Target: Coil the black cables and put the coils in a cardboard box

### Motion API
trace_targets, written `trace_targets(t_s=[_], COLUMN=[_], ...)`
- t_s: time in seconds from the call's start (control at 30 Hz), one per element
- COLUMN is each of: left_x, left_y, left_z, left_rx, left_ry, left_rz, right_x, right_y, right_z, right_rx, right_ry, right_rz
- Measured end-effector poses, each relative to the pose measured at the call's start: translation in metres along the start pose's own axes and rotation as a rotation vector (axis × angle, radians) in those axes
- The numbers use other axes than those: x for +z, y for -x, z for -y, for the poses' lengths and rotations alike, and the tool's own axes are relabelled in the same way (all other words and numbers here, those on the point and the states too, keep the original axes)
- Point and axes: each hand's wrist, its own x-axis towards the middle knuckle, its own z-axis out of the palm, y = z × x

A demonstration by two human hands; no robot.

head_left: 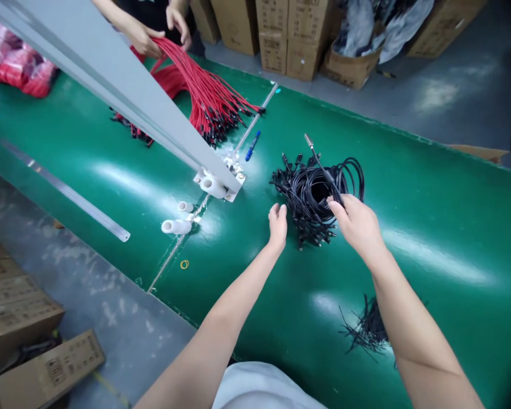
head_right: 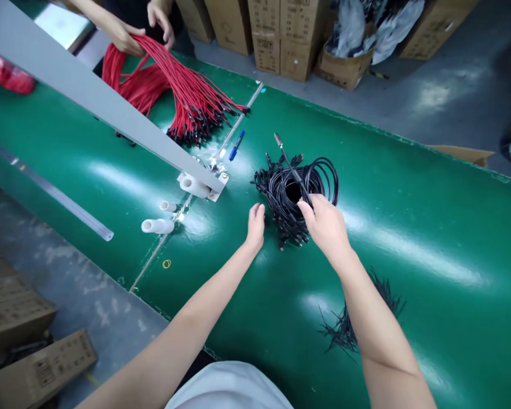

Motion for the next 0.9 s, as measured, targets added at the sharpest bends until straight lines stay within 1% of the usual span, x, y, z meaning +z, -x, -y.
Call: trace_targets(t_s=[0.03, 0.07, 0.1, 0.13, 0.17, 0.2, 0.27, 0.3, 0.37, 0.4, 0.43, 0.5, 0.53, 0.6, 0.67, 0.73, 0.77, 0.83, 0.87, 0.9], left_x=[-0.005, -0.009, -0.014, -0.018, -0.022, -0.026, -0.032, -0.034, -0.037, -0.037, -0.037, -0.036, -0.035, -0.032, -0.028, -0.021, -0.018, -0.010, -0.006, -0.003], left_y=[0.005, 0.008, 0.010, 0.010, 0.008, 0.006, -0.001, -0.005, -0.016, -0.022, -0.029, -0.040, -0.044, -0.044, -0.036, -0.025, -0.020, -0.016, -0.016, -0.017], left_z=[-0.002, -0.005, -0.008, -0.012, -0.015, -0.017, -0.021, -0.022, -0.021, -0.020, -0.018, -0.012, -0.010, -0.006, -0.006, -0.009, -0.011, -0.014, -0.014, -0.013], left_rx=[0.058, 0.123, 0.177, 0.197, 0.175, 0.117, -0.041, -0.096, -0.146, -0.170, -0.192, -0.248, -0.261, -0.287, -0.322, -0.370, -0.394, -0.449, -0.474, -0.491], left_ry=[-0.022, -0.046, -0.068, -0.083, -0.094, -0.103, -0.115, -0.124, -0.105, -0.087, -0.073, -0.053, -0.038, 0.006, 0.072, 0.151, 0.192, 0.256, 0.278, 0.289], left_rz=[-0.035, -0.042, -0.021, 0.026, 0.076, 0.118, 0.183, 0.215, 0.279, 0.301, 0.294, 0.295, 0.298, 0.300, 0.280, 0.247, 0.226, 0.184, 0.176, 0.147], right_x=[-0.004, -0.008, -0.012, -0.017, -0.021, -0.026, -0.037, -0.044, -0.061, -0.071, -0.082, -0.100, -0.106, -0.109, -0.101, -0.088, -0.082, -0.077, -0.078, -0.080], right_y=[0.011, 0.023, 0.035, 0.047, 0.059, 0.072, 0.097, 0.111, 0.147, 0.171, 0.198, 0.256, 0.283, 0.326, 0.351, 0.363, 0.365, 0.359, 0.349, 0.333], right_z=[-0.004, -0.008, -0.012, -0.014, -0.017, -0.021, -0.038, -0.053, -0.097, -0.124, -0.149, -0.192, -0.207, -0.224, -0.230, -0.232, -0.235, -0.245, -0.249, -0.251], right_rx=[0.005, 0.018, 0.040, 0.072, 0.113, 0.168, 0.326, 0.423, 0.625, 0.730, 0.839, 1.037, 1.117, 1.214, 1.242, 1.224, 1.190, 1.075, 0.966, 0.832], right_ry=[-0.059, -0.108, -0.143, -0.163, -0.164, -0.143, -0.047, 0.020, 0.151, 0.195, 0.221, 0.234, 0.228, 0.205, 0.161, 0.094, 0.054, -0.030, -0.169, -0.384], right_rz=[-0.032, -0.055, -0.070, -0.082, -0.094, -0.107, -0.137, -0.150, -0.172, -0.186, -0.207, -0.253, -0.275, -0.285, -0.250, -0.188, -0.148, -0.077, -0.056, -0.013])
